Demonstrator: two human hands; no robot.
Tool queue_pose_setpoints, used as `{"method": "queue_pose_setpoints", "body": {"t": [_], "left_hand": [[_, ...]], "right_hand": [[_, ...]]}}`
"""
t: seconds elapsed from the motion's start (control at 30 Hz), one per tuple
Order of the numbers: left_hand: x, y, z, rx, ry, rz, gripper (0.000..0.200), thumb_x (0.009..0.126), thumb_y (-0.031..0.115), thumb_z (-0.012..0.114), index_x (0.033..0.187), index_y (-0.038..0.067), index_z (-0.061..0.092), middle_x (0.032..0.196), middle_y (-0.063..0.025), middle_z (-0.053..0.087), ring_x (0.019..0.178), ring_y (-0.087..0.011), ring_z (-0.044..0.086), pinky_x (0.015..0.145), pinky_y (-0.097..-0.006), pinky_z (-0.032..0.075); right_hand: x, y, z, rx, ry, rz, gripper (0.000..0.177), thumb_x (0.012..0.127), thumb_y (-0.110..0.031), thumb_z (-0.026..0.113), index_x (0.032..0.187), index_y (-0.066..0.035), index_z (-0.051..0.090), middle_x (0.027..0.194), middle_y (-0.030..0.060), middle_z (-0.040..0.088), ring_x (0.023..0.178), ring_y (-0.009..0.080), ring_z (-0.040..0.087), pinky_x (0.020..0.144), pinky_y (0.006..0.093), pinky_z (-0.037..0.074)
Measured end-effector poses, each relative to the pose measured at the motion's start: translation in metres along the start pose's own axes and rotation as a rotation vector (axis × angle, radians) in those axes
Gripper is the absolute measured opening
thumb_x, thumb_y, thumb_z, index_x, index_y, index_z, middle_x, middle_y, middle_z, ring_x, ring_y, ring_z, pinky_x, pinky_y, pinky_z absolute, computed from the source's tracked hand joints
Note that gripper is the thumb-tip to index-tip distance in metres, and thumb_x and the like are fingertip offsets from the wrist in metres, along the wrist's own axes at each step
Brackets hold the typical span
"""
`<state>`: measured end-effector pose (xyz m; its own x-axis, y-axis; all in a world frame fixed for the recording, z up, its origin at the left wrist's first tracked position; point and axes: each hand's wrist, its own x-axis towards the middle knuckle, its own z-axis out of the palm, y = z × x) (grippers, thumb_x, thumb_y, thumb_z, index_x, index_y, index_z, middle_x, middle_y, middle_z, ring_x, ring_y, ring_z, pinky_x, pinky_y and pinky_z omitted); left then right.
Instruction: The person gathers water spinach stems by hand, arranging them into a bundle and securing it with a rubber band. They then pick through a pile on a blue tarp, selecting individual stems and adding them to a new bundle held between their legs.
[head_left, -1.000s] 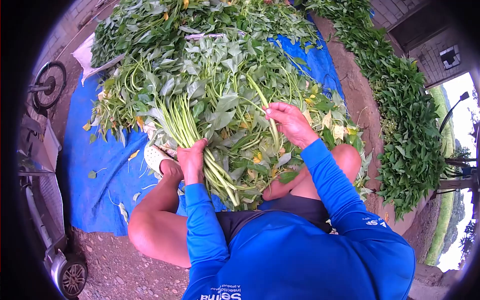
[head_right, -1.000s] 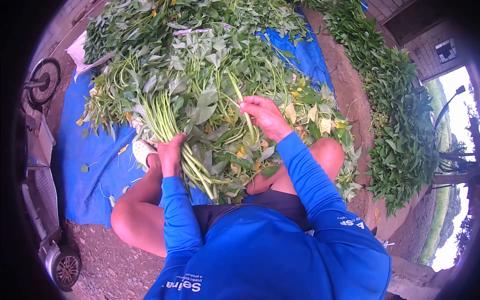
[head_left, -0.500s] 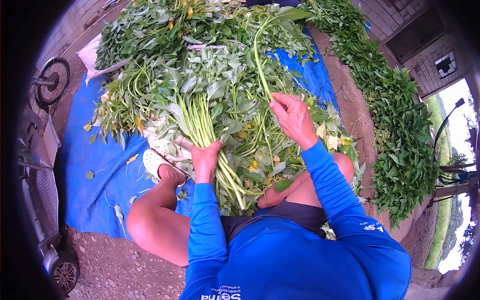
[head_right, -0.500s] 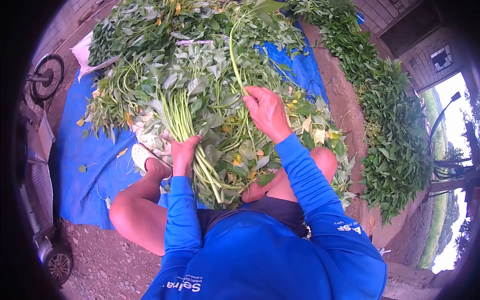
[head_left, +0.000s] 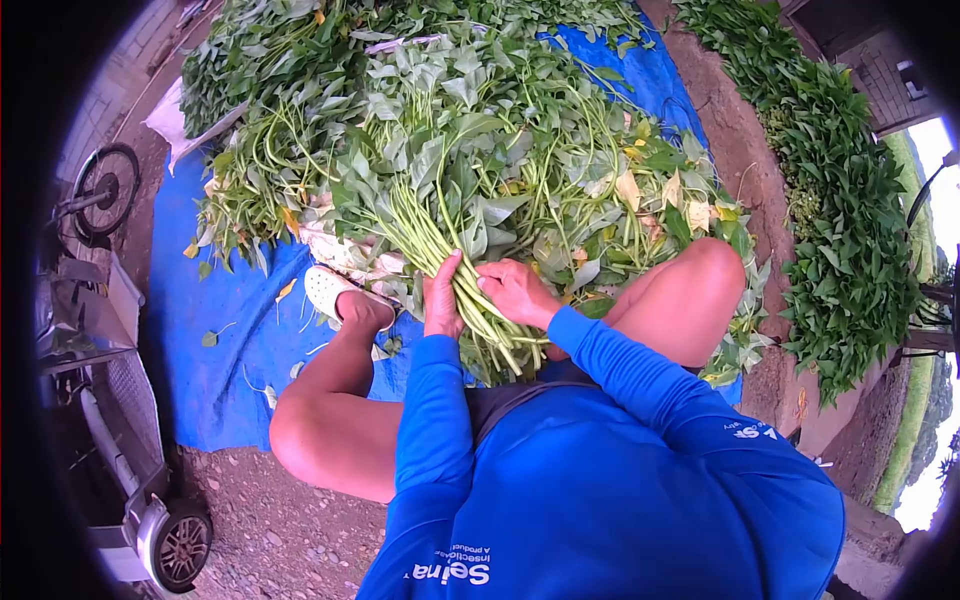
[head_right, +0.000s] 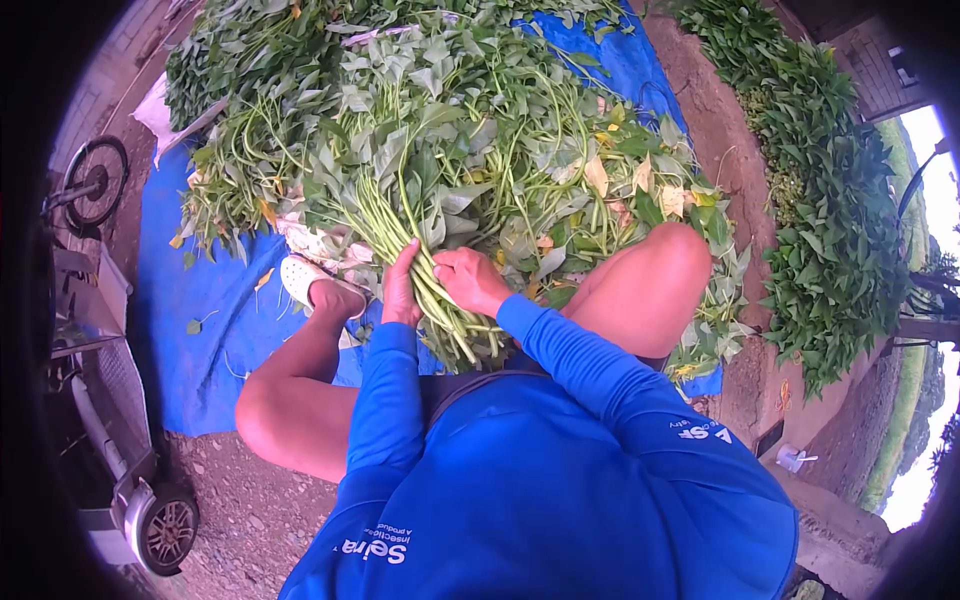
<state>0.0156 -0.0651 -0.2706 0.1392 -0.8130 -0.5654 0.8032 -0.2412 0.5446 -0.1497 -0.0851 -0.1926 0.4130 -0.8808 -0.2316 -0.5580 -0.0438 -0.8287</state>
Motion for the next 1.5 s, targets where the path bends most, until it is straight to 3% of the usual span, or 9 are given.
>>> {"method": "queue_pose_setpoints", "body": {"t": [0.07, 0.2, 0.53, 0.97, 1.1, 1.23, 1.43, 1.47, 1.5], "left_hand": [[-0.020, -0.001, 0.028, 0.083, 0.119, 0.236, 0.062, 0.093, 0.019, 0.086, 0.142, -0.001, 0.054, 0.126, -0.0117, 0.068, 0.106, -0.0211, 0.069, 0.089, -0.0366, 0.060], [-0.005, 0.006, 0.007, 0.135, 0.076, -0.110, 0.048, 0.091, 0.015, 0.085, 0.130, -0.001, 0.062, 0.111, -0.0114, 0.072, 0.091, -0.0227, 0.072, 0.078, -0.0376, 0.062], [-0.024, 0.064, 0.026, 0.153, 0.074, 0.042, 0.023, 0.095, 0.023, 0.079, 0.106, 0.006, 0.068, 0.079, -0.0045, 0.069, 0.062, -0.0178, 0.068, 0.057, -0.0317, 0.059], [-0.027, 0.105, 0.044, -0.107, 0.150, 0.189, 0.033, 0.093, 0.026, 0.082, 0.113, 0.005, 0.067, 0.088, -0.0092, 0.073, 0.075, -0.0236, 0.072, 0.070, -0.0374, 0.065], [-0.026, 0.128, 0.036, -0.120, 0.215, 0.196, 0.028, 0.095, 0.019, 0.080, 0.112, 0.003, 0.065, 0.098, -0.0077, 0.072, 0.082, -0.0233, 0.072, 0.079, -0.0379, 0.066], [-0.050, 0.144, 0.056, 0.042, 0.236, 0.346, 0.022, 0.096, 0.016, 0.079, 0.106, 0.001, 0.067, 0.081, -0.0074, 0.070, 0.065, -0.0193, 0.069, 0.061, -0.0339, 0.061], [-0.078, 0.154, 0.078, 0.227, 0.202, 0.431, 0.023, 0.097, 0.018, 0.077, 0.112, 0.003, 0.067, 0.084, -0.0053, 0.070, 0.068, -0.0180, 0.068, 0.063, -0.0324, 0.059], [-0.090, 0.150, 0.088, 0.241, 0.201, 0.437, 0.025, 0.097, 0.016, 0.077, 0.114, 0.002, 0.067, 0.086, -0.0049, 0.069, 0.067, -0.0173, 0.066, 0.063, -0.0317, 0.058], [-0.098, 0.147, 0.090, 0.257, 0.202, 0.409, 0.026, 0.096, 0.016, 0.077, 0.115, 0.002, 0.067, 0.088, -0.0050, 0.069, 0.069, -0.0170, 0.067, 0.063, -0.0315, 0.058]], "right_hand": [[-0.004, 0.001, 0.002, -0.121, 0.004, -0.105, 0.038, 0.103, -0.022, 0.066, 0.130, 0.004, 0.073, 0.111, 0.0224, 0.074, 0.107, 0.0402, 0.072, 0.097, 0.0451, 0.056], [-0.007, 0.005, 0.011, -0.094, 0.009, -0.161, 0.037, 0.103, -0.022, 0.065, 0.127, 0.005, 0.074, 0.111, 0.0223, 0.071, 0.105, 0.0418, 0.070, 0.095, 0.0482, 0.056], [-0.039, -0.038, -0.041, -0.093, 0.015, -0.405, 0.023, 0.101, -0.021, 0.069, 0.109, 0.000, 0.074, 0.097, 0.0163, 0.069, 0.096, 0.0378, 0.068, 0.087, 0.0479, 0.054], [-0.086, -0.023, -0.069, -0.165, 0.172, -0.501, 0.014, 0.093, -0.008, 0.072, 0.105, -0.001, 0.072, 0.094, 0.0143, 0.064, 0.091, 0.0366, 0.065, 0.082, 0.0457, 0.054], [-0.078, -0.011, -0.120, -0.310, 0.366, -0.348, 0.017, 0.090, -0.004, 0.072, 0.106, 0.000, 0.071, 0.098, 0.0148, 0.066, 0.096, 0.0373, 0.065, 0.086, 0.0467, 0.054], [-0.039, 0.005, -0.176, -0.941, 0.840, -0.059, 0.035, 0.090, -0.011, 0.073, 0.123, 0.000, 0.073, 0.114, 0.0162, 0.072, 0.106, 0.0372, 0.069, 0.096, 0.0476, 0.055], [0.075, 0.131, -0.055, 0.245, 0.064, 0.423, 0.033, 0.096, -0.022, 0.071, 0.124, -0.005, 0.075, 0.103, 0.0162, 0.079, 0.100, 0.0347, 0.076, 0.093, 0.0438, 0.059], [0.093, 0.128, -0.028, 0.567, 0.161, 0.753, 0.032, 0.100, -0.025, 0.071, 0.126, -0.008, 0.076, 0.107, 0.0123, 0.080, 0.103, 0.0302, 0.075, 0.095, 0.0411, 0.058], [0.111, 0.145, -0.005, 0.430, 0.424, 0.644, 0.031, 0.099, -0.025, 0.073, 0.125, -0.008, 0.076, 0.109, 0.0127, 0.080, 0.104, 0.0297, 0.075, 0.096, 0.0398, 0.058]]}}
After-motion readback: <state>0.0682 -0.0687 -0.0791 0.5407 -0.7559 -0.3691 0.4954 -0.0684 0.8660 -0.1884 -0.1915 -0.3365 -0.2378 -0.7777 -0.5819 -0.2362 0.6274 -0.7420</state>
